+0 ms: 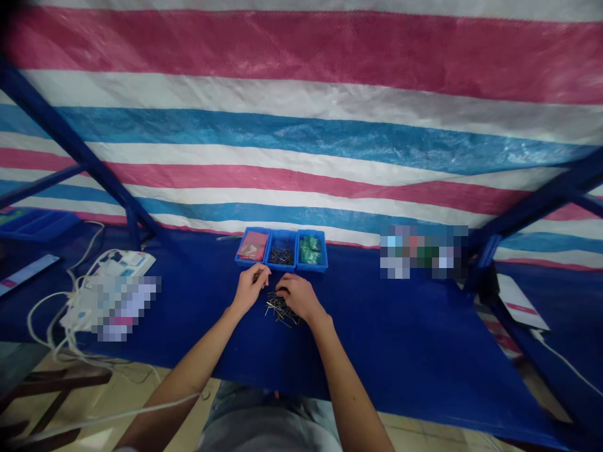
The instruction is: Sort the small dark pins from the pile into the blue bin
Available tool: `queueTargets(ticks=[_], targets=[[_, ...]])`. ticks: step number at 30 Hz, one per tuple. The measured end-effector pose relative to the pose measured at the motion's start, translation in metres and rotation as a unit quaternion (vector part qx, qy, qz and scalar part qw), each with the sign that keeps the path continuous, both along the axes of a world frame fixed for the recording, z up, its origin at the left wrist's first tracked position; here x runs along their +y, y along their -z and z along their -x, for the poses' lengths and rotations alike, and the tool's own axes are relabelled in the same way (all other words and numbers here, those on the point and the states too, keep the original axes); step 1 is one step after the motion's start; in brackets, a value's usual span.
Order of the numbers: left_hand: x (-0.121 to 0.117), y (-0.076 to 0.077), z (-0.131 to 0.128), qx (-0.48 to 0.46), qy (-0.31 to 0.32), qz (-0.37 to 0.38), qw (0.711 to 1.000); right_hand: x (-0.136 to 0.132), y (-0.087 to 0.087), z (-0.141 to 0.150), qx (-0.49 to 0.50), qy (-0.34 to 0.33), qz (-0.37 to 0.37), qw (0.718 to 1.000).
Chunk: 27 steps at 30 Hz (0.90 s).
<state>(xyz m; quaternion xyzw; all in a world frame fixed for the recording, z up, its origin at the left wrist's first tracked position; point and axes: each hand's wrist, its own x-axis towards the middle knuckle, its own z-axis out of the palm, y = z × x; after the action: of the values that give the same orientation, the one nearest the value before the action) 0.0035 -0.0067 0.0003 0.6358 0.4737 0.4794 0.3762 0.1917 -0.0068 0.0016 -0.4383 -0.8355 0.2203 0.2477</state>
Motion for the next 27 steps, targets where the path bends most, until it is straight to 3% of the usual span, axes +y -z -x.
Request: queueTargets(ticks=[7,15,21,27], targets=[[0.001,0.001,-0.001,0.007,0.006,-0.003,1.000,-0.001,-0.001,0.000,-0.023,0.002,-0.006,1.000],[0.002,0.003,-0.001,0.015,0.017,0.005,1.000,0.005,-0.001,-0.007,0.060,0.000,-0.005,0.998],[-0.004,-0.007,-0.003,0.061,0.057,-0.014,0.996,0.002,0.000,-0.006,0.167,0.071,-0.016,0.983],[-0.003,-0.005,-0.005,0.080,0.079,-0.022,0.993,-0.012,0.004,-0.001,0.219,0.122,-0.026,0.968]])
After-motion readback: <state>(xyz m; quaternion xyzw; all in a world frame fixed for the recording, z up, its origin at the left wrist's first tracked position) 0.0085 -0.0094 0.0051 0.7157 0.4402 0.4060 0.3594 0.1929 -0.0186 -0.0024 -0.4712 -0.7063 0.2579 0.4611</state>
